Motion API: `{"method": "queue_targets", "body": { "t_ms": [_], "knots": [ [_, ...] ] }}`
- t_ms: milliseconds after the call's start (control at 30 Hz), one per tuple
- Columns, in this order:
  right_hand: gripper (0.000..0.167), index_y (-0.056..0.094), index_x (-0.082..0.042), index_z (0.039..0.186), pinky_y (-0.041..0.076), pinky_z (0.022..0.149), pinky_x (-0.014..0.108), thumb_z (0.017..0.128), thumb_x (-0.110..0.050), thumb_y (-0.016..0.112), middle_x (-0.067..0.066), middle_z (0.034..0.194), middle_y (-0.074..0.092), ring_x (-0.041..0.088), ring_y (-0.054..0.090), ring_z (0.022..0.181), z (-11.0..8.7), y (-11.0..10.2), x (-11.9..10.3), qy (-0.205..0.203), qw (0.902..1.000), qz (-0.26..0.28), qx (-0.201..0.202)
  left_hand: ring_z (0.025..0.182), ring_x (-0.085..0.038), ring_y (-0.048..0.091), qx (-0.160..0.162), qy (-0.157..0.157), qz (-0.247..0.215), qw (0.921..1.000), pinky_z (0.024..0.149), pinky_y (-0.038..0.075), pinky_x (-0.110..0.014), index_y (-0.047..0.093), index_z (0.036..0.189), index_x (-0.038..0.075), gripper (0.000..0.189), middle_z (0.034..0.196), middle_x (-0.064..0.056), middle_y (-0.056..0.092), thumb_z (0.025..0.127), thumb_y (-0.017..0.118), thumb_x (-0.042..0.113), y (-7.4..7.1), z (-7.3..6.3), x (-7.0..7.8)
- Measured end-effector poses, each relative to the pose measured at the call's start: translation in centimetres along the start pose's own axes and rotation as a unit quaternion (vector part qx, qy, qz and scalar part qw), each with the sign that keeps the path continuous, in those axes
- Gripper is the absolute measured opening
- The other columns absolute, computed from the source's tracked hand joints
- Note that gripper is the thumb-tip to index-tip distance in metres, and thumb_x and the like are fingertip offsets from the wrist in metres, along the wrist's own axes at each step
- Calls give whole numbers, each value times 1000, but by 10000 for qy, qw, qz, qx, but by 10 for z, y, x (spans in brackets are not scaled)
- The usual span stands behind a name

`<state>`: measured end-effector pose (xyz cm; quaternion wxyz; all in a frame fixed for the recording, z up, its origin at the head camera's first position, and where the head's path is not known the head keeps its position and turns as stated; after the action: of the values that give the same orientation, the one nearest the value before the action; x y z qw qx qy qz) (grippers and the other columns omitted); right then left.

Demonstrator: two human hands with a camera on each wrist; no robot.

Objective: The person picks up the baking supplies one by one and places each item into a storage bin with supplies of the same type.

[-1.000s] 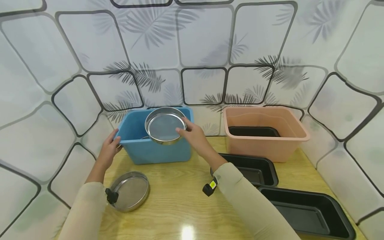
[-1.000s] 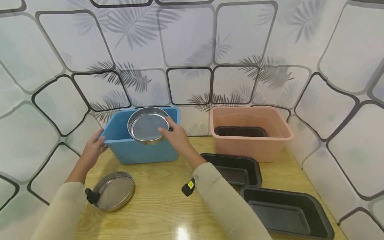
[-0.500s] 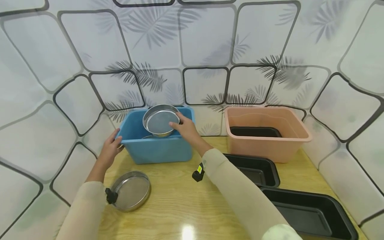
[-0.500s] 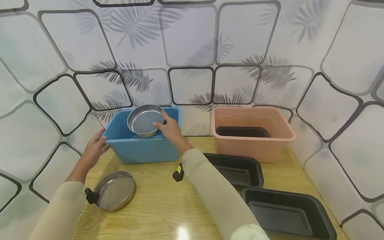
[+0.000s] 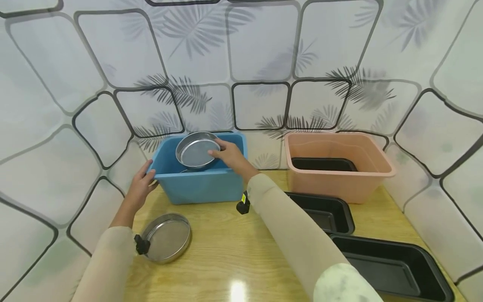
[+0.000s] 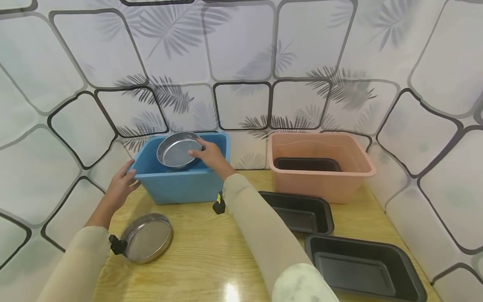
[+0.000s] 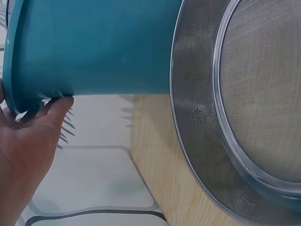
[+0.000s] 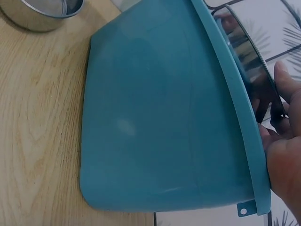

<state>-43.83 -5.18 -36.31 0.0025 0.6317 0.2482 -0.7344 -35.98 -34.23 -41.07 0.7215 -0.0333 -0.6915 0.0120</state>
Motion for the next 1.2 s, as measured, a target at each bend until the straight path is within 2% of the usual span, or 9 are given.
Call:
{"method": "queue_targets", "body": {
  "t_ms": [367, 567, 867, 1000, 1200],
  "knots": [
    [72, 37, -20, 158, 39, 117, 43, 96, -39, 69, 5, 163, 36, 26, 38, 147, 20, 13, 3, -13, 9954, -719, -628, 152, -45, -1, 36, -49, -55, 10000, 120, 14, -59, -4, 163, 15, 66, 166, -20, -18, 111, 35, 26, -3, -3, -1],
    [72, 39, -22, 157, 37, 118, 47, 96, -41, 69, 4, 163, 36, 27, 37, 148, 26, 16, 8, 37, 9928, -825, -865, 152, -45, 0, 45, -36, -27, 10000, 120, 14, -60, -3, 163, 15, 66, 166, -20, -18, 111, 35, 26, -3, -3, -2],
    [69, 39, -17, 157, 34, 120, 48, 97, -35, 69, 6, 164, 34, 30, 32, 150, 35, 18, 16, 188, 9901, -994, -972, 153, -44, 0, -10, 91, 27, 10000, 120, 16, -61, -2, 163, 13, 66, 166, -21, -16, 111, 36, 27, -2, -3, 0],
    [67, 41, -15, 155, 35, 119, 47, 98, -36, 68, 7, 162, 37, 29, 34, 149, 39, 21, 19, 195, 9846, -1363, -1076, 153, -43, 0, 6, 71, 21, 10000, 120, 16, -60, -2, 163, 12, 66, 166, -21, -16, 111, 36, 26, -2, -4, 1],
    [64, 44, -8, 153, 45, 112, 41, 98, -30, 68, 11, 158, 43, 29, 49, 139, 38, 31, 24, 497, 9823, -961, -1528, 154, -41, 0, -10, 64, 21, 10000, 120, 17, -60, -1, 163, 13, 65, 167, -18, -16, 111, 36, 24, -3, -2, 1]
  ]
}}
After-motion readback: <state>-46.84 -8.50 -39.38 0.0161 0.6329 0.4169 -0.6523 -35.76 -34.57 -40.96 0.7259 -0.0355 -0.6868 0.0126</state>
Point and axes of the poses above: each hand's wrist, its own z-axis towards the middle knuckle, its own y-axis out of the palm, x = y × z, the point moved 7 cm from there along z, towards the middle knuckle
